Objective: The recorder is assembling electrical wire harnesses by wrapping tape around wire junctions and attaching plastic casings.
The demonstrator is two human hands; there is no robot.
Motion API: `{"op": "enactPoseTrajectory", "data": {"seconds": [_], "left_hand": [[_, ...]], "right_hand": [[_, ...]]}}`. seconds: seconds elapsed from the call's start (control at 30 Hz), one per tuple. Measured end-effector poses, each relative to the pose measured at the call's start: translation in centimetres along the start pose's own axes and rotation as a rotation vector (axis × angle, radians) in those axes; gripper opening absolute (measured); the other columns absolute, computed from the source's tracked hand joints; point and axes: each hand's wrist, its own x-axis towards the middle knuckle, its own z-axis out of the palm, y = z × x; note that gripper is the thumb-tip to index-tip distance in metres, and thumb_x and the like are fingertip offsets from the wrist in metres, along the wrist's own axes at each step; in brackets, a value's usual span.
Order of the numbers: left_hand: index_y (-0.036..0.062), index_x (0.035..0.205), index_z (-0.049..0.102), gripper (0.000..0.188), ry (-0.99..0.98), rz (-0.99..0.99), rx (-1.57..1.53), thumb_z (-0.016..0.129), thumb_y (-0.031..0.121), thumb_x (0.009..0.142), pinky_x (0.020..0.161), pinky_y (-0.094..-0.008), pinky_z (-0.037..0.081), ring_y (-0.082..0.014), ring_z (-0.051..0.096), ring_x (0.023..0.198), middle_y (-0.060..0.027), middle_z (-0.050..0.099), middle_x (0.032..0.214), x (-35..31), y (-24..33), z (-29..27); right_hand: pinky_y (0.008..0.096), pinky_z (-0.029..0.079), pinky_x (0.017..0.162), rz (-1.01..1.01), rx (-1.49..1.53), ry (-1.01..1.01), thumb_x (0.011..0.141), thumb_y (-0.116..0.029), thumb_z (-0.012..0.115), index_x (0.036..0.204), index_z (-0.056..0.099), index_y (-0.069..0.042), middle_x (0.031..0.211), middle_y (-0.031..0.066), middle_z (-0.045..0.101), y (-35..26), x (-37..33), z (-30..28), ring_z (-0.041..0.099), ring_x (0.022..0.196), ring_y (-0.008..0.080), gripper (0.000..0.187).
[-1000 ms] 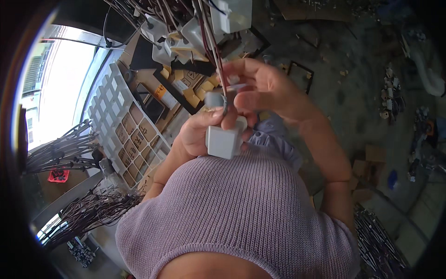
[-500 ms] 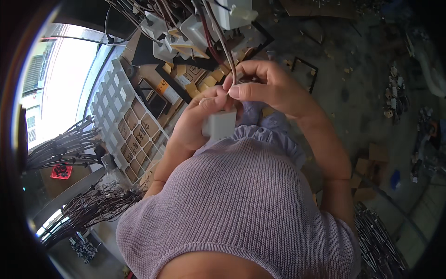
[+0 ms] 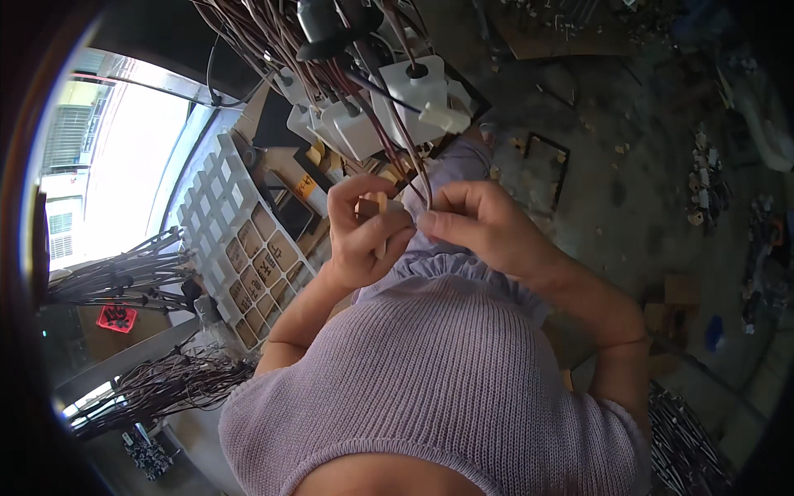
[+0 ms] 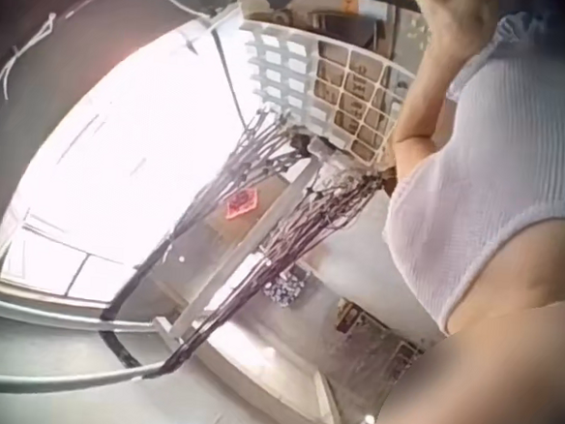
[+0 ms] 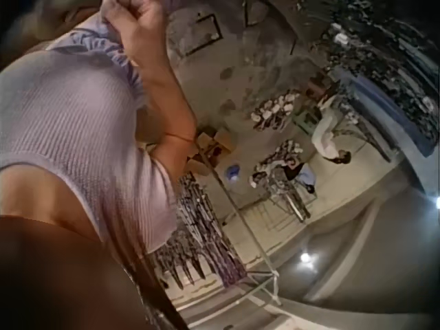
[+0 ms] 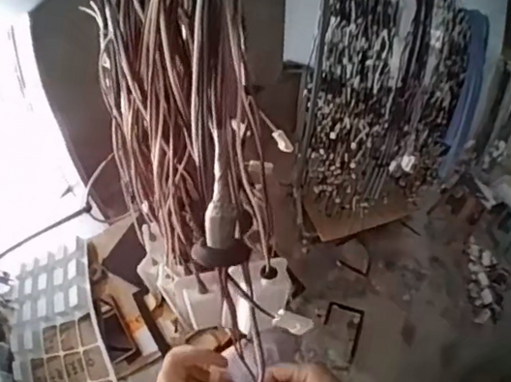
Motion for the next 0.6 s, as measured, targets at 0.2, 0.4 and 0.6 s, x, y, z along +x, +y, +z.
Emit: {"op": "enactPoseTrajectory", "data": {"seconds": [0.2,0.4,0.6], "left_hand": [[0.0015,0.082,0.060,0.010,0.280,-0.221,0.419,0.064,-0.001,0.072,0.078,-0.0370,0.045,-0.0284,0.055,0.087,-0.0178,0.052,0.107,-0.9,-3.1,-4.3],[-0.0017,0.088,0.057,0.011,0.200,-0.145,0.225,0.061,0.000,0.077,0.080,-0.0351,0.044,-0.0278,0.054,0.090,-0.0170,0.054,0.107,-0.6,-4.1,-3.7],[0.0057,0.124,0.046,0.036,0.605,-0.427,-0.085,0.058,0.005,0.090,0.096,-0.0323,0.039,-0.0183,0.052,0.108,-0.0108,0.054,0.117,0.9,-6.6,-4.8]], "right_hand": [[0.0284,0.033,0.065,-0.839,0.570,0.069,0.077,-0.015,0.061,0.062,0.040,-0.013,0.065,0.0001,0.036,-10.9,-5.8,-1.6,0.039,0.065,0.0128,0.026],[0.0257,0.046,0.077,-0.709,-0.412,0.103,0.088,-0.012,0.063,0.089,0.066,-0.002,0.120,0.0111,0.056,-10.2,4.2,-3.6,0.060,0.089,0.0089,0.011],[0.0216,0.048,0.078,-0.743,-0.498,0.250,0.088,-0.013,0.065,0.093,0.066,0.001,0.113,0.0010,0.057,-10.2,11.8,-5.9,0.059,0.093,0.0067,0.014]]}}
